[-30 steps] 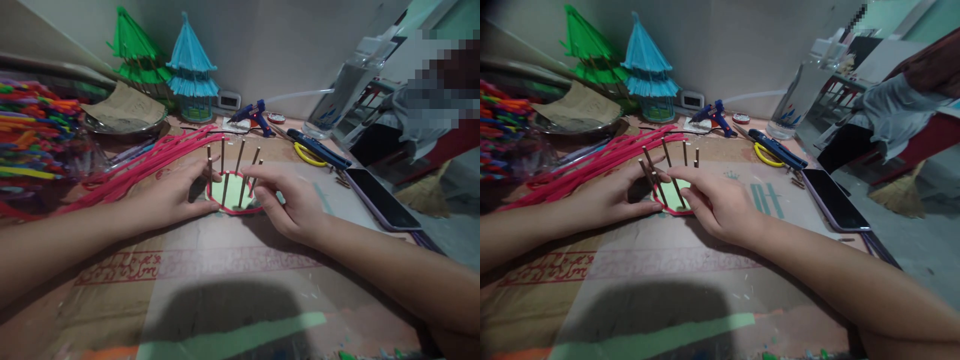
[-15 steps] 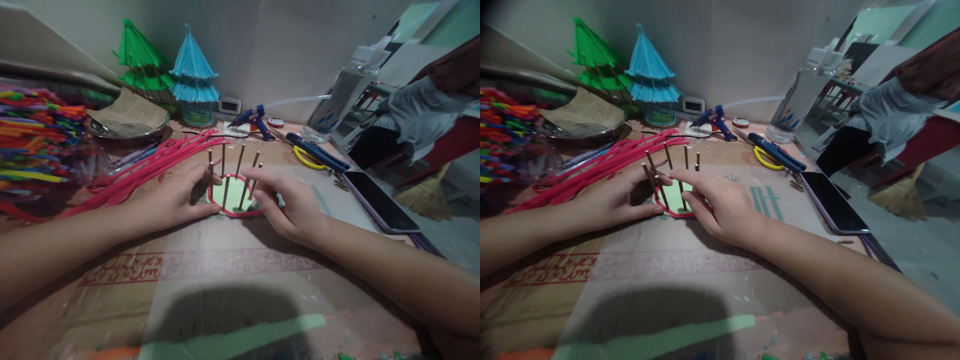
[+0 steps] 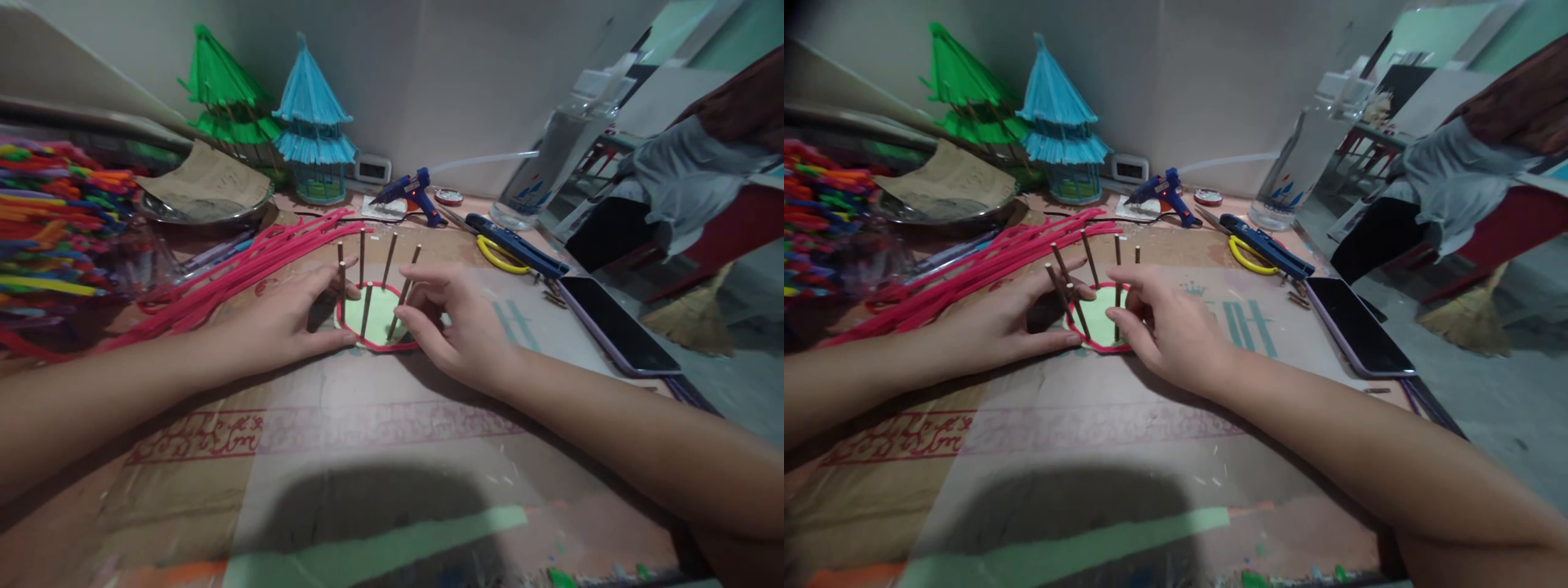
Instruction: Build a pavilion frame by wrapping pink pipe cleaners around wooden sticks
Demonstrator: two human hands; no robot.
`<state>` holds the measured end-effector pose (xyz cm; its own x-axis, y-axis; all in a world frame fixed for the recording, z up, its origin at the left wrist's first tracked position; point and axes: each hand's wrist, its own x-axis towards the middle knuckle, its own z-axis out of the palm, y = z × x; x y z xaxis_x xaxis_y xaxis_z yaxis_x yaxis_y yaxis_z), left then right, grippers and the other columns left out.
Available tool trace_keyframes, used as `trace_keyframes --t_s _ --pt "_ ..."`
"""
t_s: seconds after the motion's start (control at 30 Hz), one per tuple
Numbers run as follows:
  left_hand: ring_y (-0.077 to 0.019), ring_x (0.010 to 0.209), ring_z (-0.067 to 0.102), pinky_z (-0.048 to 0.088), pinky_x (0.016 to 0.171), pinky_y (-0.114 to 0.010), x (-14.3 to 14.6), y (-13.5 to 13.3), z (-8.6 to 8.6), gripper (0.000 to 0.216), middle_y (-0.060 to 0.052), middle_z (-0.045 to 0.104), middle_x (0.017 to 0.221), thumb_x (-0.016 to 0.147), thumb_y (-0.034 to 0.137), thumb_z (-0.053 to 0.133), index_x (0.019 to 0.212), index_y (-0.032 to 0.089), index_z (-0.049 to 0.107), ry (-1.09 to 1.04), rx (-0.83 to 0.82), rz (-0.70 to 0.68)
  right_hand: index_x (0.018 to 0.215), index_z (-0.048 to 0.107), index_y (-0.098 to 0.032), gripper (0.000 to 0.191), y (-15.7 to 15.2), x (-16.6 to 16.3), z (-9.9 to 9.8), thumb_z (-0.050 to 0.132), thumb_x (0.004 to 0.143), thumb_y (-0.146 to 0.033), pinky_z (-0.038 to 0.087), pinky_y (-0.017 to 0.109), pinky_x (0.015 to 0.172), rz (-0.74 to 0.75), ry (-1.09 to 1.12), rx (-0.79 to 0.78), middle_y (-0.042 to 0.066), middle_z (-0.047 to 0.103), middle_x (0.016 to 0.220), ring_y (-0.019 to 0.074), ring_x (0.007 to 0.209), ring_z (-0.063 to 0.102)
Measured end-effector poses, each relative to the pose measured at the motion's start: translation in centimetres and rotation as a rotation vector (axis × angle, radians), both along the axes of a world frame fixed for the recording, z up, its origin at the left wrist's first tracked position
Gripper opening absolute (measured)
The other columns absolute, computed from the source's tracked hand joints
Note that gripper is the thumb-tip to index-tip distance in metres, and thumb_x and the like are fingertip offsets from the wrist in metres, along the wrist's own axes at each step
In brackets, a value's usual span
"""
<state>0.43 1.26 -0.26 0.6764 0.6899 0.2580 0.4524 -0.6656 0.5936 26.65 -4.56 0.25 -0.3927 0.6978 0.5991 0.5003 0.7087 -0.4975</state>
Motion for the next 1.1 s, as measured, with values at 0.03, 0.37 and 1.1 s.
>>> trace_keyframes --t_s 0.03,0.37,1.1 --pt "-0.0332 0.131 0.063 0.049 0.116 -0.055 0.02 -0.03 0.0 0.046 -0.012 0.069 0.132 0.092 0.056 0.071 0.126 0.026 0.062 -0.003 0.0 0.001 0.136 0.045 -0.022 0.035 0.01 -0.15 -0.09 0.058 0.104 -0.021 0.043 0.025 0.059 -0.003 -0.014 0.008 -0.005 0.062 0.079 0.0115 0.061 0.057" --pt "-0.036 0.145 0.056 0.04 0.127 -0.06 0.0 0.28 -0.41 0.06 -0.011 0.069 0.142 0.089 0.059 0.076 0.139 0.031 0.059 -0.042 -0.025 -0.009 0.134 0.046 -0.028 0.039 -0.56 -1.1 0.07 0.055 0.102 -0.008 0.055 0.023 0.071 0.038 -0.051 0.197 0.002 0.075 0.117 0.0123 0.087 0.074" --pt "-0.0344 0.139 0.059 0.047 0.119 -0.054 0.03 -0.06 0.04 0.048 -0.012 0.069 0.138 0.093 0.057 0.073 0.127 0.025 0.062 0.01 0.0 0.002 0.135 0.045 -0.027 0.039 -0.13 -0.71 -0.61 0.056 0.101 -0.01 0.049 0.024 0.064 -0.003 -0.056 0.216 -0.001 0.071 0.096 0.0117 0.071 0.065"
